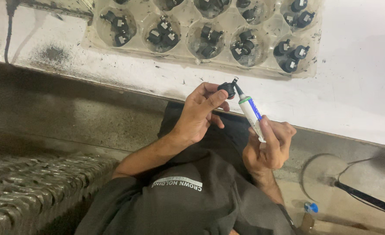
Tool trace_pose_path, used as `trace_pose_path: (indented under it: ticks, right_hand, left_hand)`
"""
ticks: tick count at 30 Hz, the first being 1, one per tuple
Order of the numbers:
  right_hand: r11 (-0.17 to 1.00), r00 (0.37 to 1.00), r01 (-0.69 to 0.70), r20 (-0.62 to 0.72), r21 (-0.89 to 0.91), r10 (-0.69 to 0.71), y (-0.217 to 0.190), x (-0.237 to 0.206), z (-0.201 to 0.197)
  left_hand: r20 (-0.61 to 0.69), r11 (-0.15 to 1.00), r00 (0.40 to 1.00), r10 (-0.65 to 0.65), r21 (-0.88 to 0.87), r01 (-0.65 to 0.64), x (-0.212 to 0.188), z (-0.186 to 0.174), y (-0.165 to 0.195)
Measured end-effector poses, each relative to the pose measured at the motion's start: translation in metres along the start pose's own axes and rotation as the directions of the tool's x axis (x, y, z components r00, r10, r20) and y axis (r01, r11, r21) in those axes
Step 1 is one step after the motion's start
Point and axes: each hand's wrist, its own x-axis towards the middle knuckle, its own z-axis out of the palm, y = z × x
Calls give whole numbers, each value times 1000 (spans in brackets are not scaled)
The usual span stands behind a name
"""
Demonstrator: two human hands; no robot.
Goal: The person picks small black plug-shaped components one at a time from a plastic tray, squeezes adhesive from a tube onto each component, and places the treated component back into the tray. The person repeats this cycle for successive components and at times handles the tube with both hands.
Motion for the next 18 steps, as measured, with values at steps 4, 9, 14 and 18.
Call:
trace_pose_path:
  ticks: [4, 9, 14, 18]
  right_hand:
    - [1000, 1000, 6, -2, -18, -6, 2, -1, 1]
    - [1000, 1000, 3, -9, -17, -3, 4, -4, 2]
    - [1000, 1000, -4, -4, -28, 4, 4, -5, 1]
    - [999, 1000, -27, 8, -29, 27, 4, -5, 1]
  left_hand:
    - [16, 1000, 1000, 12, 5, -12, 0, -1, 0]
    - [6, 1000, 1000, 17, 23, -17, 0, -1, 0]
    - [-11, 1000, 1000, 8, 25, -8, 0, 1, 1]
    - [-23, 999, 1000, 6, 39, -5, 0, 1, 2]
